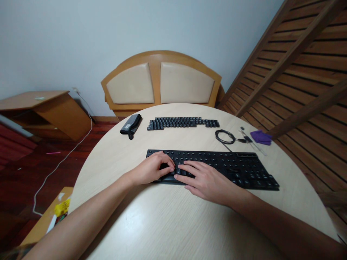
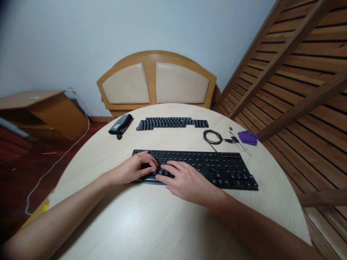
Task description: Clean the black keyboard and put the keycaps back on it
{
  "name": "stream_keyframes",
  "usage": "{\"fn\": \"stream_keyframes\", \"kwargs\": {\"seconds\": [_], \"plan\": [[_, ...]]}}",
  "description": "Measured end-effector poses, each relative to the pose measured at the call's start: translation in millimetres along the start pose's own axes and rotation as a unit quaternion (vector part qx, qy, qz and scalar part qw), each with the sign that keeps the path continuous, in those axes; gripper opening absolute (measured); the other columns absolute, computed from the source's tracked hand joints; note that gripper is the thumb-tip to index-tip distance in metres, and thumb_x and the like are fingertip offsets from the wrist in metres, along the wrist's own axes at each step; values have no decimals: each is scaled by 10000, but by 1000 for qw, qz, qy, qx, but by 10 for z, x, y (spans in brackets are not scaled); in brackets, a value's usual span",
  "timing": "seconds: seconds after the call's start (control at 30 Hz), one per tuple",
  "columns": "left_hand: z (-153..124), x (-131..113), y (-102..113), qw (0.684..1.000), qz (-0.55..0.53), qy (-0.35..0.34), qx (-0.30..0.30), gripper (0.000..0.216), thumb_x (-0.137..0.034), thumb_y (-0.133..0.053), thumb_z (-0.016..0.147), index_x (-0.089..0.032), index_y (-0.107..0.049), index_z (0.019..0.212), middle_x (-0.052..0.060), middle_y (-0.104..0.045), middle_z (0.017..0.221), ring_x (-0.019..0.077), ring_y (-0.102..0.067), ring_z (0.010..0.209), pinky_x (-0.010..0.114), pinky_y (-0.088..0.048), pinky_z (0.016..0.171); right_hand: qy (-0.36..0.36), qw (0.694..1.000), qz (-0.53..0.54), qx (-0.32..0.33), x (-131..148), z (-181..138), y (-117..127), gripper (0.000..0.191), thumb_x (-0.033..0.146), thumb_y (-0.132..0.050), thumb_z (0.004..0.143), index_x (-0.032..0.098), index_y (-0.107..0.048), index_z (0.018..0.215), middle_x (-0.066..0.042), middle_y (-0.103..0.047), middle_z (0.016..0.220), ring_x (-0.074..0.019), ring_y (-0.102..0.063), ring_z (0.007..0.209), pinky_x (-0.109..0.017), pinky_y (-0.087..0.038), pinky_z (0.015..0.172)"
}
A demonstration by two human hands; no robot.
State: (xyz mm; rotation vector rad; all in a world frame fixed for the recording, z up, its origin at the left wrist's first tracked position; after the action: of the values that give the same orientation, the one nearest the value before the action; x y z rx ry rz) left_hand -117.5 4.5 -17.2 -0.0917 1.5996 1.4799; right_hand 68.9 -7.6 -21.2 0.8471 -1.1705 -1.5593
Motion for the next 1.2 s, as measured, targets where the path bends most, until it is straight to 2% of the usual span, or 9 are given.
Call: {"fn": "stream_keyframes", "kwargs": {"seconds": [0.17, 0.37, 0.77, 0.83, 0.93, 1.0, 1.1, 1.2], "plan": [[8, -9, 9, 1000, 2, 3, 1, 158, -262, -591, 990, -186, -708, 917, 48, -755, 996, 191, -675, 955, 394, -453, 1030, 2, 1000, -1, 2, -9, -21, -37, 408, 252, -647, 947, 250, -632, 1354, -85, -643, 1389, -292, -579, 1282, -491, -521, 1054], [9, -12, 7, 1000, 1, -5, -2, 178, -281, -583, 994, -191, -712, 910, 47, -755, 986, 185, -673, 947, 380, -450, 1033, -14, 1000, 8, -6, -40, -41, -69, 491, 286, -672, 927, 157, -597, 1395, -128, -651, 1381, -308, -597, 1269, -494, -539, 1040], [3, -39, -2, 1000, 13, -8, 2, 179, -256, -556, 1008, -193, -705, 931, 46, -744, 992, 187, -661, 956, 369, -472, 990, -8, 1000, 4, 3, -28, -15, -40, 442, 270, -638, 943, 210, -608, 1380, -120, -639, 1386, -290, -584, 1274, -482, -515, 1055], [-9, -32, 9, 1000, 24, -9, -12, 170, -259, -568, 1002, -197, -707, 927, 56, -727, 1053, 203, -636, 1032, 385, -468, 1006, -6, 1000, 6, 3, -29, -17, -38, 441, 264, -637, 943, 210, -606, 1380, -121, -640, 1383, -291, -579, 1278, -486, -517, 1051], [-39, 33, 45, 996, 62, 10, -58, 101, -273, -639, 956, -208, -700, 1005, 86, -641, 1289, 261, -520, 1258, 464, -411, 1103, -7, 1000, 8, 5, -30, -24, -32, 445, 260, -633, 949, 218, -596, 1390, -119, -631, 1395, -289, -567, 1291, -488, -517, 1050], [-56, 90, 45, 995, 73, 25, -68, 212, -281, -673, 927, -211, -666, 1127, 107, -567, 1413, 294, -429, 1367, 517, -374, 1145, -9, 1000, 9, 8, -29, -26, -29, 448, 260, -634, 951, 221, -591, 1395, -119, -625, 1405, -290, -564, 1295, -491, -516, 1052], [-64, 136, 19, 995, 70, 35, -55, 311, -293, -636, 950, -206, -606, 1247, 131, -534, 1462, 301, -402, 1414, 553, -352, 1163, -12, 1000, 9, 14, -29, -24, -29, 445, 258, -633, 954, 220, -591, 1396, -121, -620, 1412, -296, -563, 1297, -505, -515, 1052], [-57, 123, 6, 995, 76, 38, -51, 326, -351, -608, 973, -199, -592, 1260, 148, -534, 1463, 300, -460, 1382, 567, -348, 1163, -13, 1000, 8, 18, -31, -25, -37, 447, 261, -639, 953, 219, -592, 1395, -126, -617, 1415, -303, -561, 1300, -512, -514, 1052]]}}
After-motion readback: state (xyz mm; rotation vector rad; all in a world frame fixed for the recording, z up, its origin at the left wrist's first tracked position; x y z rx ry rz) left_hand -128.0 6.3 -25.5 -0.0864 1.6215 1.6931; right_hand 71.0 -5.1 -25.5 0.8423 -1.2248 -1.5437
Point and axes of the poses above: each hand's wrist, its own z-axis towards the middle knuckle, its own y-axis out of the back of the hand, x = y × z, the point moved 5 cm from there along z, towards the middle knuckle
